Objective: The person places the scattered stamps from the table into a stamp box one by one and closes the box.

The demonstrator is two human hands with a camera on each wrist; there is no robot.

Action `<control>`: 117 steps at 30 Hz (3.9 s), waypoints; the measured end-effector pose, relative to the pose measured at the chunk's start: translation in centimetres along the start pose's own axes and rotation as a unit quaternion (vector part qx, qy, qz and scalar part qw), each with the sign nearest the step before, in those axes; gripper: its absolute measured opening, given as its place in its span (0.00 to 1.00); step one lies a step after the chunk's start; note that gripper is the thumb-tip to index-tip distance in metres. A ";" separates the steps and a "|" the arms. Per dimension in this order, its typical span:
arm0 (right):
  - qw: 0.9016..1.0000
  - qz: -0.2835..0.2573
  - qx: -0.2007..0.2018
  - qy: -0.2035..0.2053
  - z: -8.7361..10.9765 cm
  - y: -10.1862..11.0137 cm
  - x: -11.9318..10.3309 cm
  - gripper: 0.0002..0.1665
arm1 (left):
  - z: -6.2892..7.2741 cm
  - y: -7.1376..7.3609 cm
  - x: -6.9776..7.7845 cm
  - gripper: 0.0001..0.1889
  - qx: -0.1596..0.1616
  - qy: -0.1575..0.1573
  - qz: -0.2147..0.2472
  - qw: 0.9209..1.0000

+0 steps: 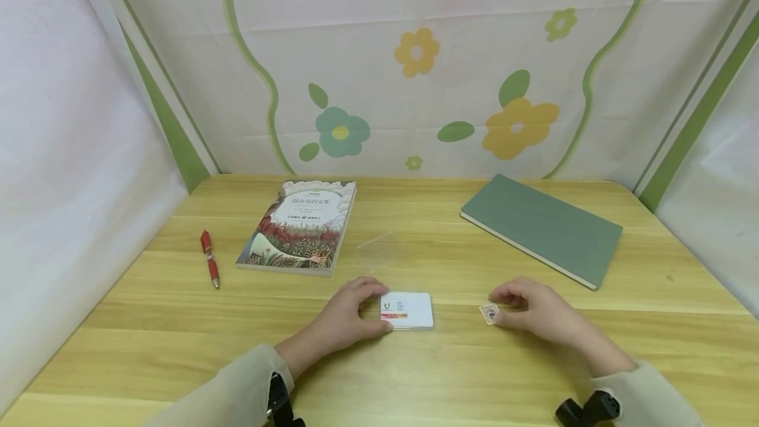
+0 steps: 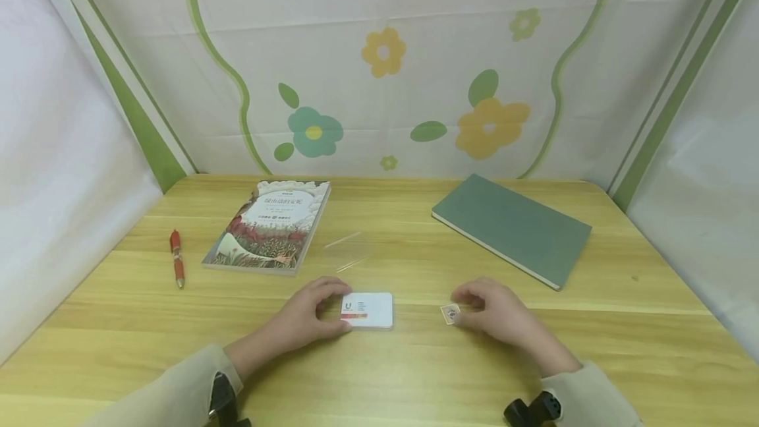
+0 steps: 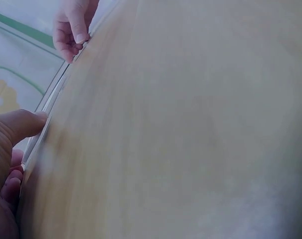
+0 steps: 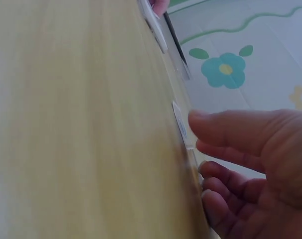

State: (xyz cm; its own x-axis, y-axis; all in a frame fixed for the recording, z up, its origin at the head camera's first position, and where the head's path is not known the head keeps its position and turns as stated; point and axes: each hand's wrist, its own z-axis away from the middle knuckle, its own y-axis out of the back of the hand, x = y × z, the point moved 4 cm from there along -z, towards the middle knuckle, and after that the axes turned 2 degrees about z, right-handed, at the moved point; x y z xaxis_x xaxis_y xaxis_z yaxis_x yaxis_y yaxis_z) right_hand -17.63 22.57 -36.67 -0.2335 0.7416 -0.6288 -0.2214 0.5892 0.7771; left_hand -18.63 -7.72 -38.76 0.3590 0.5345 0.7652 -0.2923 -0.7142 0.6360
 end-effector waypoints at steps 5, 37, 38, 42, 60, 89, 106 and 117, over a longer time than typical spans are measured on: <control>1.000 0.013 0.013 0.008 0.0 -0.2 0.1 0.16 | 0.0 0.0 0.0 0.28 0.001 -0.003 -0.001 1.000; 0.992 -0.105 0.007 -0.067 -0.4 -0.5 -0.6 0.13 | -0.1 -0.1 0.0 0.29 0.000 -0.005 -0.005 1.000; 0.992 -0.111 0.006 -0.066 -0.5 -0.4 -0.6 0.14 | -0.1 -0.1 0.0 0.29 -0.001 -0.005 -0.004 1.000; 0.989 -0.131 0.003 -0.070 -0.9 -0.5 -0.8 0.15 | 0.0 0.0 0.0 0.29 0.000 -0.006 -0.004 1.000; 0.978 -0.200 -0.027 -0.048 -3.1 -3.0 -3.7 0.16 | 0.0 -0.1 0.0 0.29 -0.005 0.000 -0.009 1.000; 0.972 -0.209 0.028 -0.100 -4.9 -6.6 -6.8 0.11 | 0.1 0.0 0.0 0.28 0.000 -0.004 -0.011 1.000; 0.989 -0.105 0.065 -0.078 -4.9 -7.1 -7.8 0.08 | 0.1 0.0 -0.1 0.27 0.004 -0.013 -0.016 1.000; 0.989 -0.117 0.065 -0.054 -4.9 -6.5 -7.7 0.06 | 0.1 0.0 0.0 0.28 0.003 -0.016 -0.015 1.000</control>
State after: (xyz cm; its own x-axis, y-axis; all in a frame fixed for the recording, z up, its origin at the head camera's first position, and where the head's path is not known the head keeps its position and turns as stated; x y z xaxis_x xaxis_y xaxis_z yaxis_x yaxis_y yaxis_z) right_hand -19.04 11.43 -36.98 -0.0865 0.6053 -0.7913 -0.1319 0.7803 0.6113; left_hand -18.52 -7.80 -38.76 0.3966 0.5410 0.7416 -0.2760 -0.7002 0.6584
